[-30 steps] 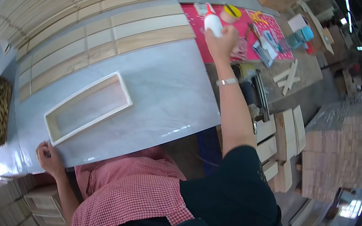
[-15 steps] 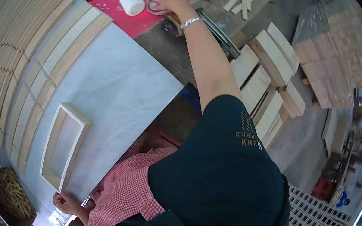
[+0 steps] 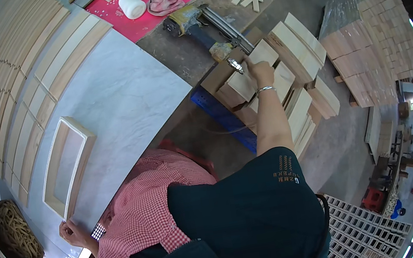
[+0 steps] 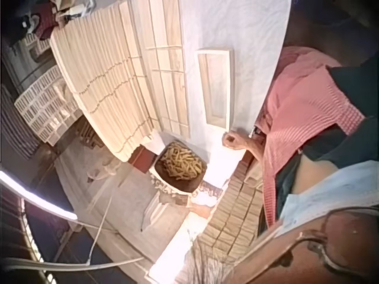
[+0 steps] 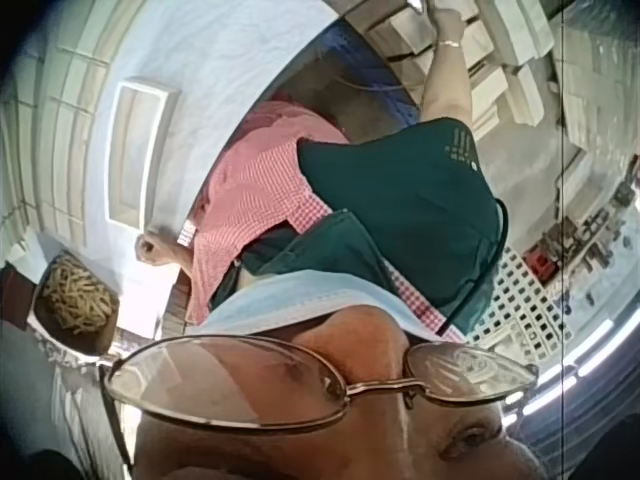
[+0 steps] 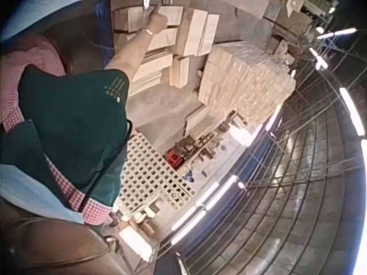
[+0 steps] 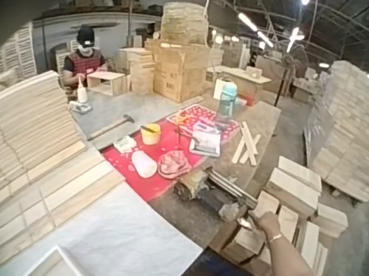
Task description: Assemble small wooden boxes using a pneumatic nail gun and wood glue.
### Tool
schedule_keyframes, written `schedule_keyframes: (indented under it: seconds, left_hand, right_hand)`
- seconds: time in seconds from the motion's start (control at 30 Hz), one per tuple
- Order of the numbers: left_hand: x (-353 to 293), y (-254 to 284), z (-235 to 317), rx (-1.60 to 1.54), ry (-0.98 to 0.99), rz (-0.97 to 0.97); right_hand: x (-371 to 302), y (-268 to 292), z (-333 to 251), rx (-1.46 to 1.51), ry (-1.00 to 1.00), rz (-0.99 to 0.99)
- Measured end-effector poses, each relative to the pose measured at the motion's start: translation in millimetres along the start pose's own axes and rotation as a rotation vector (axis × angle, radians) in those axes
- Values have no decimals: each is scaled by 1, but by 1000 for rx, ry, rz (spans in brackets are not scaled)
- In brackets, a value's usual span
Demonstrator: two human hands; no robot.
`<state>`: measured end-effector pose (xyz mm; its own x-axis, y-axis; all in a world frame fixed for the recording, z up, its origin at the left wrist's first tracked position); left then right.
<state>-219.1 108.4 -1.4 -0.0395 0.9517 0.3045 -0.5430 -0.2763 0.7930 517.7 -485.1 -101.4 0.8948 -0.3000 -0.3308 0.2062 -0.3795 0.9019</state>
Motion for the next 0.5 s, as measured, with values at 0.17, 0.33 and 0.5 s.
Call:
schedule_keyframes:
  seconds: [0.17, 0.33, 0.5]
  left_hand:
    - [1, -3, -7, -114, -41, -32]
    - [1, -9, -9, -217, -89, -43]
    - [-2, -6, -22, -224, -51, 15]
  right_hand:
    - [0, -5, 4, 1, 66, 79]
    - [6, 2, 34, 175, 27, 153]
    - [-101, 90, 13, 283, 201, 783]
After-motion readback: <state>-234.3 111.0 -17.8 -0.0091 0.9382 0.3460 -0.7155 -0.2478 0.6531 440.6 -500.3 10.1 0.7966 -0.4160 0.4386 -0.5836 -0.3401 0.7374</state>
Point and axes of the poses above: each hand's wrist, its own x-axis towards the middle knuckle, its own y-axis out of the back of the hand, z = x × y, the point moved 10 cm from there along x, towards the middle knuckle, and after that the axes turned 6 degrees about x, right-handed, at the moved point
